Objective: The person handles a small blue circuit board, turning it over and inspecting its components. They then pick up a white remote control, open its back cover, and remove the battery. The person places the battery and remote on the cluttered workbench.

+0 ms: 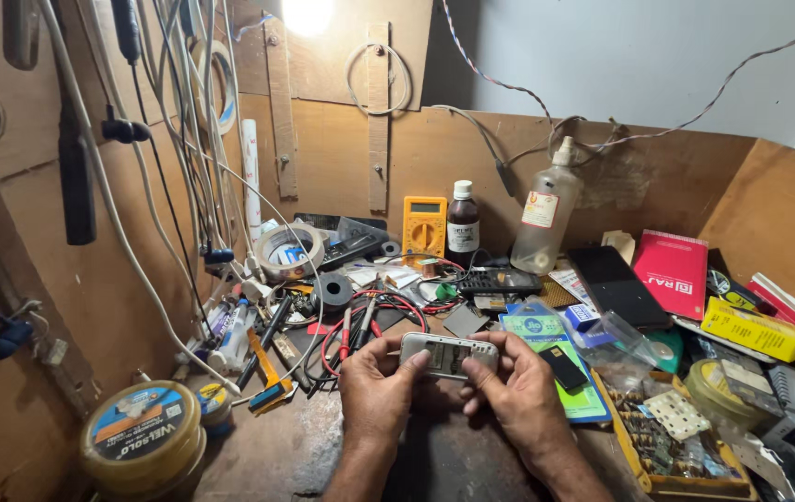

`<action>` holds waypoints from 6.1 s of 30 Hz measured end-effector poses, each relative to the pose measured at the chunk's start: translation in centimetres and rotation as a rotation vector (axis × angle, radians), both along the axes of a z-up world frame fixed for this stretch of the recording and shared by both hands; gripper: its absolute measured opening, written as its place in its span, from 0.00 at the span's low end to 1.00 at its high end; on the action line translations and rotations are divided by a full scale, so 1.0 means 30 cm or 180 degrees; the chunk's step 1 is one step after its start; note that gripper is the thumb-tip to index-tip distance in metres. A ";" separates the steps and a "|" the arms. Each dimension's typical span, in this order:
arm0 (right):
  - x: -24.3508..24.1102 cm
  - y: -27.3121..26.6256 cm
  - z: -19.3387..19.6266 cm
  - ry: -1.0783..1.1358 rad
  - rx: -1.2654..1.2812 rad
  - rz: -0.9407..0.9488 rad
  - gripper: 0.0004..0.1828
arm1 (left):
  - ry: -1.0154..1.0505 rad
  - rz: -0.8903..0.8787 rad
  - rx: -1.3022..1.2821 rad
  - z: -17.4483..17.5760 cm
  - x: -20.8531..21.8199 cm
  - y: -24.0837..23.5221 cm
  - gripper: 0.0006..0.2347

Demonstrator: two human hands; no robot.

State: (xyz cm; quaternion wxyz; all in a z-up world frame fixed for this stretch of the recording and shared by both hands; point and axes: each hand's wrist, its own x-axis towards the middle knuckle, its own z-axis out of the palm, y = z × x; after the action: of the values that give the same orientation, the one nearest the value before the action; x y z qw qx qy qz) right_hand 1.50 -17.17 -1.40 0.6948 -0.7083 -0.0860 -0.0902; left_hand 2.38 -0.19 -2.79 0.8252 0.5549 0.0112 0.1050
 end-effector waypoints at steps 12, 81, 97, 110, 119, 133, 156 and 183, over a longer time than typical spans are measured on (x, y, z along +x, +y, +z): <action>0.011 -0.015 -0.014 0.0027 0.0349 -0.0066 0.22 | -0.0034 -0.0028 0.0257 0.015 -0.001 -0.004 0.10; 0.106 0.081 -0.011 -0.0534 -0.0226 -0.0342 0.09 | -0.0214 -0.0614 0.0624 -0.033 0.035 -0.012 0.11; 0.155 0.069 0.018 0.0119 -0.0793 0.0390 0.08 | -0.0188 -0.0734 0.0621 -0.059 0.071 -0.015 0.09; 0.147 0.053 0.043 -0.0271 -0.1022 0.0572 0.06 | -0.0250 -0.0820 0.0707 -0.060 0.065 -0.012 0.10; 0.117 0.039 0.045 0.0272 -0.0185 0.0465 0.09 | -0.0212 -0.0809 0.0633 -0.071 0.075 -0.021 0.08; 0.128 0.071 0.005 0.0341 0.0462 0.0444 0.06 | -0.0179 -0.0697 0.0859 -0.058 0.062 -0.014 0.09; -0.049 0.142 0.057 -0.1284 -0.1821 -0.1265 0.10 | -0.0175 -0.0482 -0.0409 0.030 -0.021 0.012 0.13; -0.041 0.146 0.047 -0.0389 -0.2337 -0.1071 0.10 | 0.0790 0.0126 0.0977 0.115 -0.153 0.154 0.11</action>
State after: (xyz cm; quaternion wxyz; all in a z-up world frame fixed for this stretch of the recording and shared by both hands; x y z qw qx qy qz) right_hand 0.28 -12.80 0.01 0.3649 -0.9068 -0.0365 -0.2079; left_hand -2.19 4.43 0.66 0.7210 0.6826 0.1076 0.0524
